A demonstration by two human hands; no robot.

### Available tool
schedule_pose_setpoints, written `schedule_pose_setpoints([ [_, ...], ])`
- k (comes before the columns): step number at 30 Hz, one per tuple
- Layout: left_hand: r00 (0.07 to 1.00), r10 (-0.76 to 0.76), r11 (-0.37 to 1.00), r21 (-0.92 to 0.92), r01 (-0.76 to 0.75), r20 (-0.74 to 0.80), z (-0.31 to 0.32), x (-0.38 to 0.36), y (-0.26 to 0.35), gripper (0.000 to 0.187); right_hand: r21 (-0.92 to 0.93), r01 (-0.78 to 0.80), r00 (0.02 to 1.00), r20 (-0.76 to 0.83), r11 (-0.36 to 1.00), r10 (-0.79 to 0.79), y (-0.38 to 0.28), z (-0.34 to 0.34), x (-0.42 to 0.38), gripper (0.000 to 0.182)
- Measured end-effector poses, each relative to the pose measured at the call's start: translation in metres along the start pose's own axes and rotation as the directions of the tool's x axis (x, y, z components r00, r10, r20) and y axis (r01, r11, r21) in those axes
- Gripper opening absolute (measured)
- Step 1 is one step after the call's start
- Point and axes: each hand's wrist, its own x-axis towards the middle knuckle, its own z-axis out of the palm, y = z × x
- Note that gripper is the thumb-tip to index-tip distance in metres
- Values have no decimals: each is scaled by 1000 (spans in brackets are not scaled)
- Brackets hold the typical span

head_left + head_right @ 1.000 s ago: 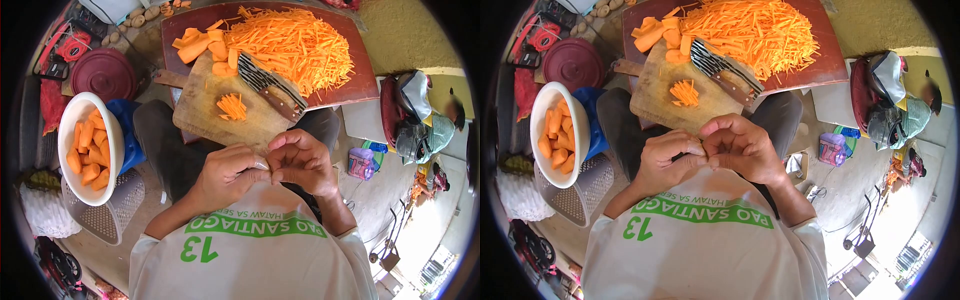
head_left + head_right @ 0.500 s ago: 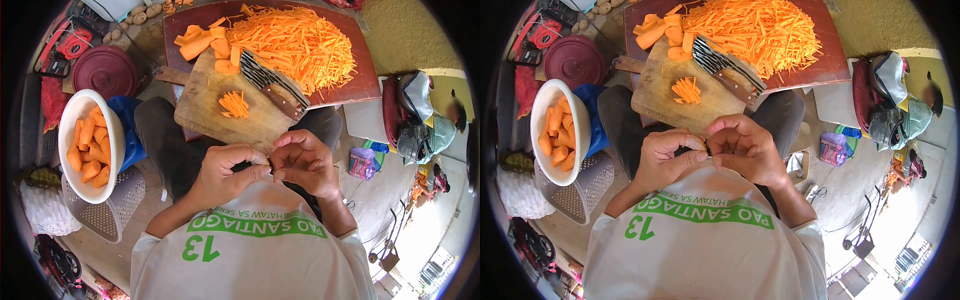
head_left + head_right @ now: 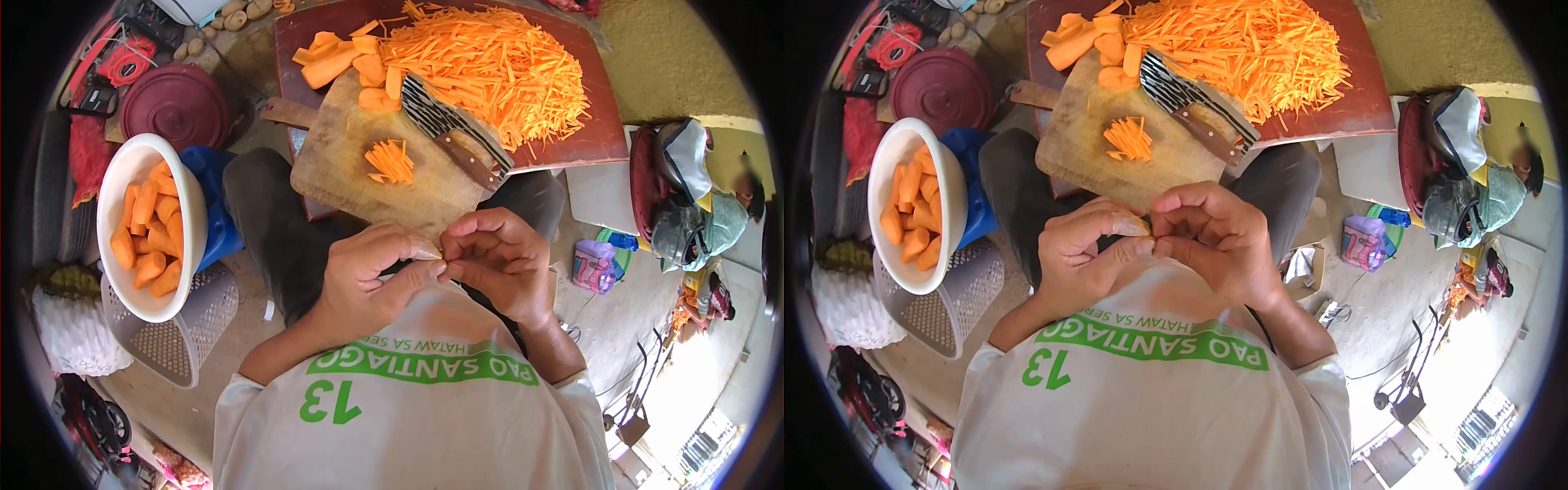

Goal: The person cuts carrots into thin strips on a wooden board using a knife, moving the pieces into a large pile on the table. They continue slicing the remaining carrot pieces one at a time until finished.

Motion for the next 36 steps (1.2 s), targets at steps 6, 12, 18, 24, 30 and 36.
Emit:
schedule_pose_setpoints([
  [6,977,211,972,110,-208,-25,-1,-1,8,14,-30,23,998,61,999,-22,-4,2,-3,20],
  [12,966,257,964,77,-255,-22,-2,-1,15,12,-22,116,981,156,993,-112,-7,2,4,18],
  [18,932,350,935,100,-341,-93,2,1,16,16,39,128,986,108,991,-131,-8,13,5,16],
  [24,906,423,888,210,-409,-23,-3,6,27,18,-57,201,972,137,978,-192,-11,12,9,12],
  [30,878,478,861,217,-460,-33,-1,4,21,18,-118,221,970,131,968,-206,-17,16,9,13],
  [36,874,485,858,197,-475,-3,-3,4,17,19,-194,257,962,145,947,-232,-20,17,11,15],
])
